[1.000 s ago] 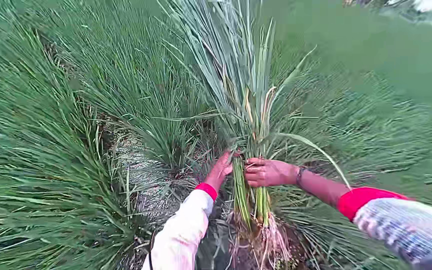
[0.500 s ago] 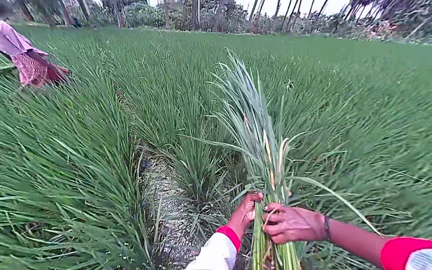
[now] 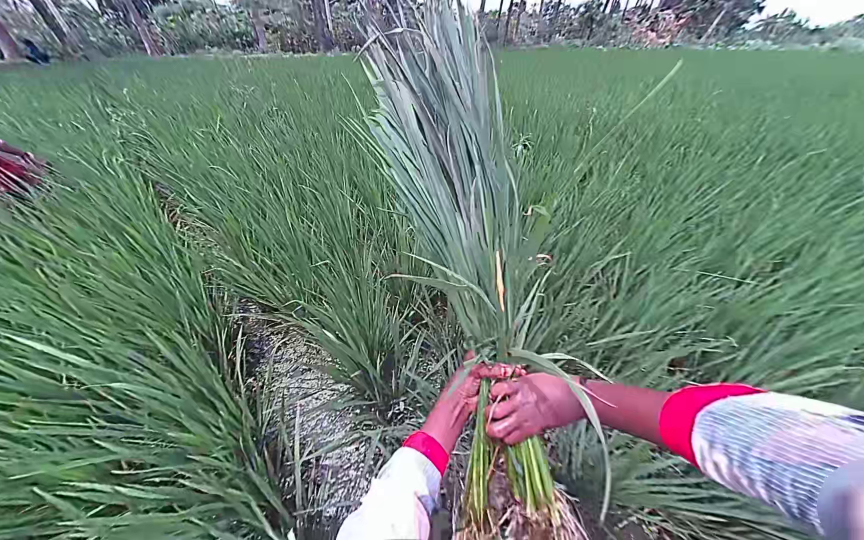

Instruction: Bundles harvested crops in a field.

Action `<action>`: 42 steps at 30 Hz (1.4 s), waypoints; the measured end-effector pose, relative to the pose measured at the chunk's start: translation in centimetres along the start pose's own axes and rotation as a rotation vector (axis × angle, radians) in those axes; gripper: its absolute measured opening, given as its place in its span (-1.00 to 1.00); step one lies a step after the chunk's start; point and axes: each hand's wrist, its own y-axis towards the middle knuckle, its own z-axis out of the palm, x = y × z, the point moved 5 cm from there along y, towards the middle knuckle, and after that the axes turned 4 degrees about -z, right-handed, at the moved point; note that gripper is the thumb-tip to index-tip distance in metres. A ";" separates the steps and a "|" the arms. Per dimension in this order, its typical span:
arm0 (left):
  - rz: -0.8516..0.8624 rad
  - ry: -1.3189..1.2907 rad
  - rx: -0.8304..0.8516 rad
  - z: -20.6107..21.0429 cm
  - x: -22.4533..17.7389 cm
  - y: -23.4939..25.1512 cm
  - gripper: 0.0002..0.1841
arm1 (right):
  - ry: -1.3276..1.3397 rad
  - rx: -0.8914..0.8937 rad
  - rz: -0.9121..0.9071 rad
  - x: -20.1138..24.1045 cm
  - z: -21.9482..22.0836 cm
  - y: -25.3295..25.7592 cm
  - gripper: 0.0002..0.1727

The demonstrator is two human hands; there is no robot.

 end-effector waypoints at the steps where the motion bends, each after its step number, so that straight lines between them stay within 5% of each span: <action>1: 0.022 -0.003 -0.014 -0.4 -0.2 0.4 -0.73 | -0.101 -0.067 -0.054 -0.3 -0.1 0.0 -0.71; 6: 0.238 0.022 -0.227 -3.1 -3.3 1.6 -0.77 | -0.441 -0.076 0.232 1.2 -0.3 0.1 -0.49; 9: 0.321 0.001 -0.298 -4.2 -5.1 1.2 -0.83 | -0.446 -0.627 0.595 2.3 -1.1 -0.8 -0.68; 11: 0.327 -0.034 -0.318 -4.0 -5.1 1.0 -0.84 | -0.078 -0.847 0.976 1.5 -1.5 -1.3 -0.58; 13: 0.324 -0.065 -0.320 -3.7 -4.6 0.9 -0.84 | 0.345 -0.799 1.225 0.0 -0.6 -0.1 -0.14; 15: 0.329 -0.096 -0.298 -2.9 -4.3 1.2 -0.83 | 0.401 -0.656 1.346 -0.9 0.5 2.2 0.20; 17: 0.338 -0.073 -0.250 -2.6 -4.3 1.2 -0.75 | 0.297 -0.573 1.431 -0.9 0.7 3.7 0.22; 24: 0.343 0.270 -0.394 -0.4 -6.9 -0.5 -0.56 | 0.269 -0.526 1.463 -0.5 -0.7 5.8 0.09; 29: 0.357 0.429 -0.574 -0.9 -8.6 -1.6 -0.37 | 0.422 -0.532 1.265 -1.3 -0.7 5.9 0.03; 31: 0.368 0.471 -0.573 -2.4 -9.1 -2.3 -0.35 | 0.489 -0.744 1.127 -1.7 -1.4 4.5 -0.27; 33: 0.390 0.535 -0.586 -3.0 -10.1 -3.3 -0.39 | 0.608 -1.211 1.003 -2.9 -2.7 3.3 -0.61; 36: 0.362 0.592 -0.549 -3.0 -10.1 -3.9 -0.37 | 1.010 -1.516 0.919 -4.5 -3.8 4.3 -0.63; 38: 0.365 0.604 -0.531 -4.0 -9.7 -4.4 -0.34 | 0.975 -1.406 1.032 -4.5 -3.6 5.4 -0.63; 42: 0.418 0.598 -0.562 -5.4 -11.7 -5.3 -0.21 | 0.877 -0.888 1.091 -2.7 -3.3 3.4 -0.60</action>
